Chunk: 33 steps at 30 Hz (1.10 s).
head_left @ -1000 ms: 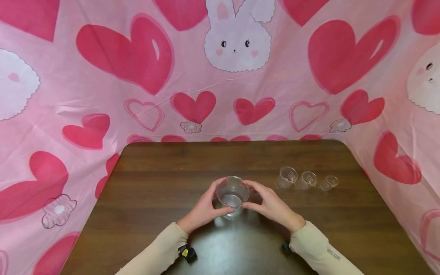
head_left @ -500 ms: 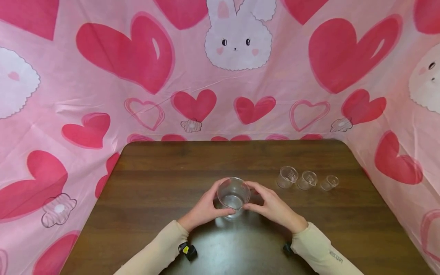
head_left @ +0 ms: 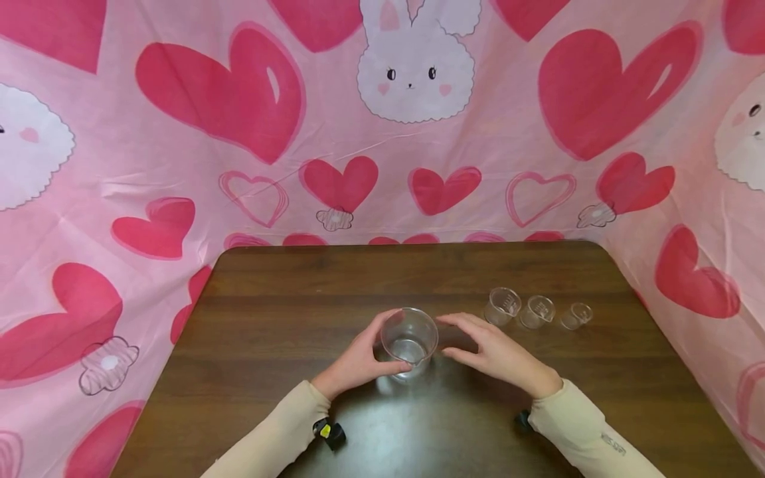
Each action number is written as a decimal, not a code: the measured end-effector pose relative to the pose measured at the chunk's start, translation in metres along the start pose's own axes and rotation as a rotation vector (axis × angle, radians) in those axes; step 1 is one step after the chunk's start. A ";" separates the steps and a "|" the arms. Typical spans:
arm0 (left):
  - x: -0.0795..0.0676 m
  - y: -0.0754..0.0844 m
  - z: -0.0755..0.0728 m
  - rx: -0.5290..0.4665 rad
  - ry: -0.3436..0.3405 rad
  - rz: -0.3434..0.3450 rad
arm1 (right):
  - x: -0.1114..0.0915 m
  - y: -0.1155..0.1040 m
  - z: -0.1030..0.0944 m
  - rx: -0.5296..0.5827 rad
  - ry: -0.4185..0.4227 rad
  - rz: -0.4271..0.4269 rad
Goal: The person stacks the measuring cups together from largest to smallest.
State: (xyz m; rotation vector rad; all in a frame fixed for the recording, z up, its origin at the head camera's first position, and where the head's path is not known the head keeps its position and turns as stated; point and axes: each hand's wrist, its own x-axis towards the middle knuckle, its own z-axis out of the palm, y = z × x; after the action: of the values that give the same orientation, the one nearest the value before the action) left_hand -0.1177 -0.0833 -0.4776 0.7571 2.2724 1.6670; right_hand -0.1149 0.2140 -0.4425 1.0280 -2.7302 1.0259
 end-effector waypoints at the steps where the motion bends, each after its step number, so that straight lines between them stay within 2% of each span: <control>1: 0.000 0.000 0.000 0.002 0.000 -0.006 | -0.001 0.001 -0.003 -0.023 0.005 -0.012; 4: 0.000 -0.001 0.000 0.007 -0.001 -0.019 | -0.003 0.005 -0.012 -0.063 0.021 -0.041; 10: 0.000 -0.002 0.001 0.011 -0.005 -0.029 | -0.010 0.014 -0.022 -0.110 0.031 -0.031; 17: 0.000 -0.002 0.000 0.007 -0.004 -0.028 | -0.014 0.021 -0.032 -0.192 0.062 -0.078; 22: -0.001 -0.003 0.001 0.007 0.001 -0.017 | -0.012 0.024 -0.044 -0.203 0.076 -0.076; 27: -0.001 -0.002 0.001 0.003 -0.007 -0.016 | -0.012 0.031 -0.059 -0.237 0.065 -0.070; 33: 0.000 -0.003 0.000 0.004 -0.009 -0.009 | -0.011 0.040 -0.076 -0.331 0.034 -0.094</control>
State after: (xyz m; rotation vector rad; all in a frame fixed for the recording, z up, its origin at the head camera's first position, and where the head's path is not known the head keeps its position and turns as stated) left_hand -0.1185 -0.0834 -0.4806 0.7525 2.2707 1.6521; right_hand -0.1441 0.2883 -0.4092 1.0560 -2.6696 0.5465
